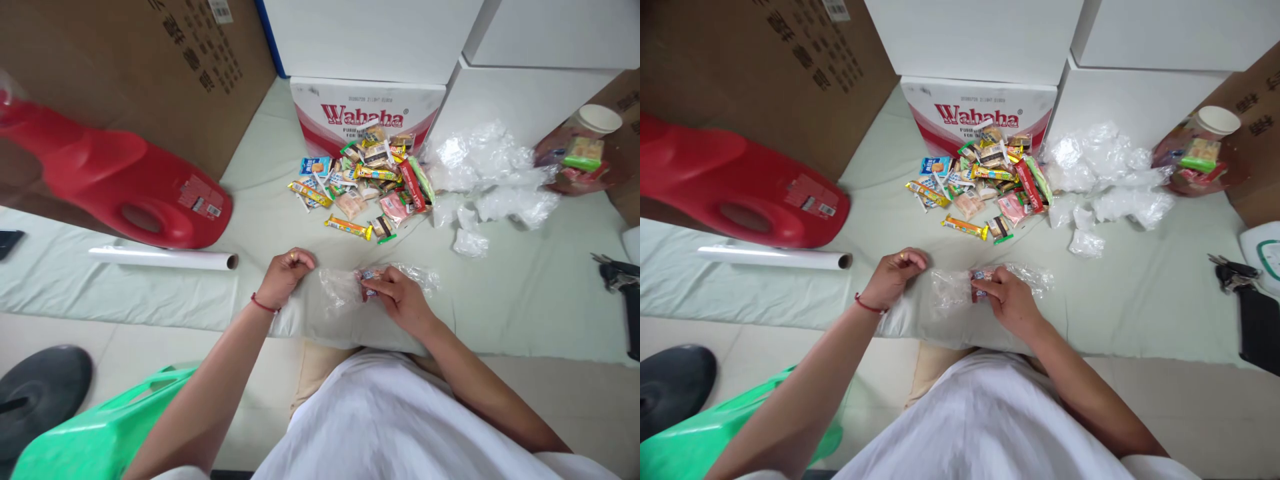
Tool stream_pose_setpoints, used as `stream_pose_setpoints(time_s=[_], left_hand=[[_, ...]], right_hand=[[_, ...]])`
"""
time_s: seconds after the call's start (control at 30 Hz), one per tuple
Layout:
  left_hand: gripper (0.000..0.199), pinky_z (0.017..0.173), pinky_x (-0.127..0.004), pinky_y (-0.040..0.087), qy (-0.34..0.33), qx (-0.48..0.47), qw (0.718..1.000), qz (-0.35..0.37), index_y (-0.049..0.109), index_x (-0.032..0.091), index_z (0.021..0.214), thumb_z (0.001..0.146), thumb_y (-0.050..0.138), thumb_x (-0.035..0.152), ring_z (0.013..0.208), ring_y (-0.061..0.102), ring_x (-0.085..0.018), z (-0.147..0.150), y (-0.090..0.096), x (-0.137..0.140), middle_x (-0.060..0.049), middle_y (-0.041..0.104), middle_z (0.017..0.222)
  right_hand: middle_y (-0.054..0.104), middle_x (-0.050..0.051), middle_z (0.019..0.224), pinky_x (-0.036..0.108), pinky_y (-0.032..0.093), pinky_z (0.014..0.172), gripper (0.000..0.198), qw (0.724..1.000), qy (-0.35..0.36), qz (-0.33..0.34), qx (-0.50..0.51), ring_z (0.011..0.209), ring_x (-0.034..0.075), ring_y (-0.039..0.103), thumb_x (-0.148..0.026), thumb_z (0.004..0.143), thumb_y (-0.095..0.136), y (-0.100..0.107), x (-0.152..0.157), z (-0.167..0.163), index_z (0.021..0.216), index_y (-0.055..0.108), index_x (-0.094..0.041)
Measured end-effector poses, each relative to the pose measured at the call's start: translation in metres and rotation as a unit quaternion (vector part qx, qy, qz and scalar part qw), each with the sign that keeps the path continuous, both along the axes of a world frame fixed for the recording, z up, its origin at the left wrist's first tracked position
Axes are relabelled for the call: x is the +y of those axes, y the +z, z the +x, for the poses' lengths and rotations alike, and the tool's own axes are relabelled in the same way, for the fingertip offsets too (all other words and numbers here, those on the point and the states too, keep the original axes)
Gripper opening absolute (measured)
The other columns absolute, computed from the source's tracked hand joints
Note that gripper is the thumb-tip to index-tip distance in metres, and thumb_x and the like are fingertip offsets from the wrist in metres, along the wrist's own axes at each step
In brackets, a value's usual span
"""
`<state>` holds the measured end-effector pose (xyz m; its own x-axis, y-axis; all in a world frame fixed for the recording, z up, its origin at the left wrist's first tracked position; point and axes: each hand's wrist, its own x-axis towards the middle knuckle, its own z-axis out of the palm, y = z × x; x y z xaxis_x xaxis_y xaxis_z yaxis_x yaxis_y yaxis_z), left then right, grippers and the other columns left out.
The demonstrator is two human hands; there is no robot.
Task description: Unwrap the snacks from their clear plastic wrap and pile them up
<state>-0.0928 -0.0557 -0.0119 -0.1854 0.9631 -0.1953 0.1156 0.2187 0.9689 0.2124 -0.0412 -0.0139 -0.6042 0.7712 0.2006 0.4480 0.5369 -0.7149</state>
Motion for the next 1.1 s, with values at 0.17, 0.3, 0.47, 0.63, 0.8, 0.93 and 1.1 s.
stream_pose_setpoints(time_s=[0.17,0.3,0.47,0.63,0.8,0.93,1.1], left_hand=[[0.075,0.105,-0.045,0.048,0.01,-0.006,0.998,-0.054,0.068,0.019,0.124,0.089,0.047,0.082,0.117,0.066,-0.027,0.012,0.008,-0.013,-0.015,0.073,0.128],[0.068,0.112,-0.045,0.043,-0.081,0.152,0.981,-0.092,0.074,0.02,0.096,0.083,0.054,0.083,0.133,0.058,-0.034,0.04,0.021,-0.021,-0.015,0.063,0.146],[0.04,0.085,-0.035,0.049,-0.165,0.298,0.925,-0.169,0.069,0.02,0.094,0.075,0.076,0.054,0.104,0.069,-0.03,0.071,0.037,-0.032,-0.012,0.075,0.109],[0.024,0.074,-0.033,0.044,-0.171,0.303,0.928,-0.132,0.058,0.022,0.064,0.08,0.066,0.038,0.079,0.061,-0.022,0.075,0.033,-0.055,-0.004,0.061,0.075],[0.029,0.059,-0.027,0.041,-0.018,0.03,0.984,-0.175,0.057,0.021,0.072,0.078,0.068,0.048,0.06,0.053,-0.014,0.085,0.042,-0.068,-0.001,0.062,0.07],[0.032,0.055,-0.023,0.039,0.033,-0.196,0.963,-0.181,0.053,0.02,0.07,0.075,0.074,0.044,0.056,0.052,-0.011,0.111,0.057,-0.052,0.001,0.06,0.063],[0.032,0.069,-0.031,0.053,0.056,-0.141,0.986,-0.072,0.068,0.017,0.107,0.092,0.056,0.042,0.074,0.062,-0.016,0.135,0.042,-0.039,-0.005,0.065,0.087]], right_hand=[[0.061,0.005,0.092,0.032,0.048,0.075,0.037,0.999,0.04,-0.008,0.018,0.082,0.018,0.058,-0.015,0.101,0.052,0.011,0.0,0.001,0.122,0.078,-0.03],[0.062,0.006,0.094,0.038,0.047,0.085,0.029,0.998,0.055,-0.013,0.013,0.089,0.021,0.057,-0.024,0.102,0.057,0.019,-0.002,0.001,0.121,0.078,-0.03],[0.062,0.007,0.101,0.042,0.047,0.09,0.027,0.999,0.049,-0.018,0.011,0.097,0.022,0.057,-0.035,0.101,0.063,0.017,-0.005,0.003,0.122,0.079,-0.029],[0.061,0.006,0.101,0.042,0.046,0.092,0.029,0.999,0.044,-0.026,0.013,0.096,0.022,0.056,-0.042,0.103,0.061,0.017,-0.006,0.006,0.122,0.079,-0.029],[0.061,0.008,0.097,0.041,0.045,0.091,0.045,0.998,0.047,-0.046,0.005,0.095,0.022,0.054,-0.051,0.109,0.044,0.024,-0.004,0.003,0.121,0.08,-0.027],[0.058,0.006,0.092,0.045,0.045,0.098,0.054,0.997,0.06,-0.046,0.0,0.09,0.022,0.052,-0.051,0.111,0.032,0.031,-0.001,-0.004,0.112,0.079,-0.025],[0.062,0.009,0.096,0.046,0.047,0.104,0.052,0.993,0.075,-0.074,0.047,0.099,0.023,0.057,-0.049,0.11,0.035,0.036,0.001,-0.009,0.096,0.075,-0.021]])
